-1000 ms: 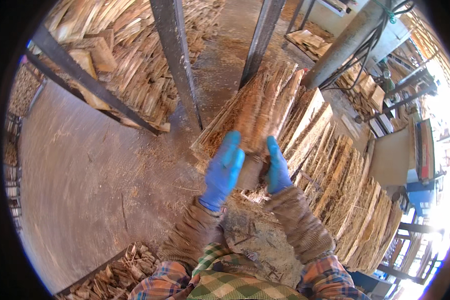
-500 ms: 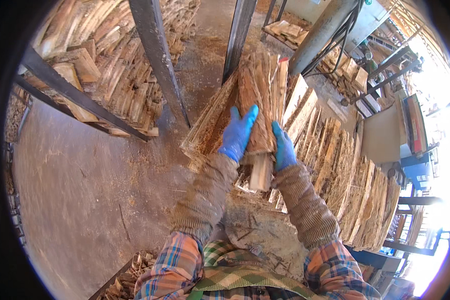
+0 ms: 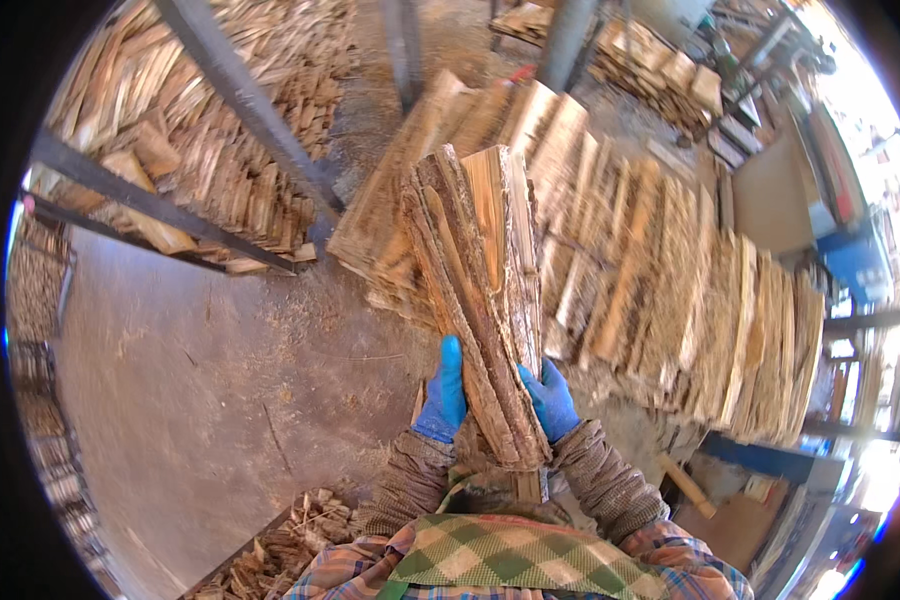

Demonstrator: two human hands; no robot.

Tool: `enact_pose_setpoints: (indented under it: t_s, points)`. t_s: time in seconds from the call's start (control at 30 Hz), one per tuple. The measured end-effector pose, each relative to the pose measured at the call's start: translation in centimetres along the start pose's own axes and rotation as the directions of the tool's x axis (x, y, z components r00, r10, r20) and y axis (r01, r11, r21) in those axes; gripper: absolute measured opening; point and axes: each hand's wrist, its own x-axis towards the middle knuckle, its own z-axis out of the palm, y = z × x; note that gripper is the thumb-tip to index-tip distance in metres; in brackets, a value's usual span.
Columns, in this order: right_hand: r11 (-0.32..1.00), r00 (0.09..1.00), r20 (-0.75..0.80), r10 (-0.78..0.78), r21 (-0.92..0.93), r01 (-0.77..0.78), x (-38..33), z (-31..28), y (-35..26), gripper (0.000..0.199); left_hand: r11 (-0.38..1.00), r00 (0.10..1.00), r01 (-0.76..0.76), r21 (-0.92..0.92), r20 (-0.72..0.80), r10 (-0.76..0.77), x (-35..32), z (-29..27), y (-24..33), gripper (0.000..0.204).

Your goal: The person repeatedly picks up wooden planks from a nearby stack and feeds them into a planer machine. The person handles the planks one at a time, guiding them through the machine and then stacking the processed planks on a pile to the side.

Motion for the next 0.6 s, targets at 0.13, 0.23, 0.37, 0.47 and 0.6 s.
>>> enact_pose_setpoints:
  t_s: [0.13,0.23,0.37,0.47,0.6]
  points:
    - [0.995,0.982,-0.188,-0.012,0.091,0.03,-8.0,-8.9,4.9,0.057,0.929,0.989,-0.132,0.347,-0.012,0.145,-5.3,8.7,-6.2,0.082]
    - [0.94,0.944,-0.3,-0.137,0.26,0.22,-15.2,-17.4,6.3,0.056,0.882,0.979,-0.175,0.437,0.169,0.111,-9.7,15.8,-13.2,0.084]
    - [0.827,0.796,-0.511,-0.325,0.255,0.502,-25.2,-26.2,5.0,0.058,0.792,0.795,-0.428,0.435,0.598,0.102,-12.1,21.4,-22.1,0.092]
    - [0.844,0.582,-0.677,-0.451,-0.11,0.526,-37.4,-33.5,6.1,0.062,0.77,0.633,-0.473,0.428,0.773,-0.041,-18.3,27.5,-29.8,0.102]
    - [0.76,0.357,-0.908,-0.22,0.07,0.647,-47.6,-38.3,13.4,0.048,0.456,0.52,-0.417,0.786,0.618,-0.589,-22.9,36.4,-35.5,0.111]
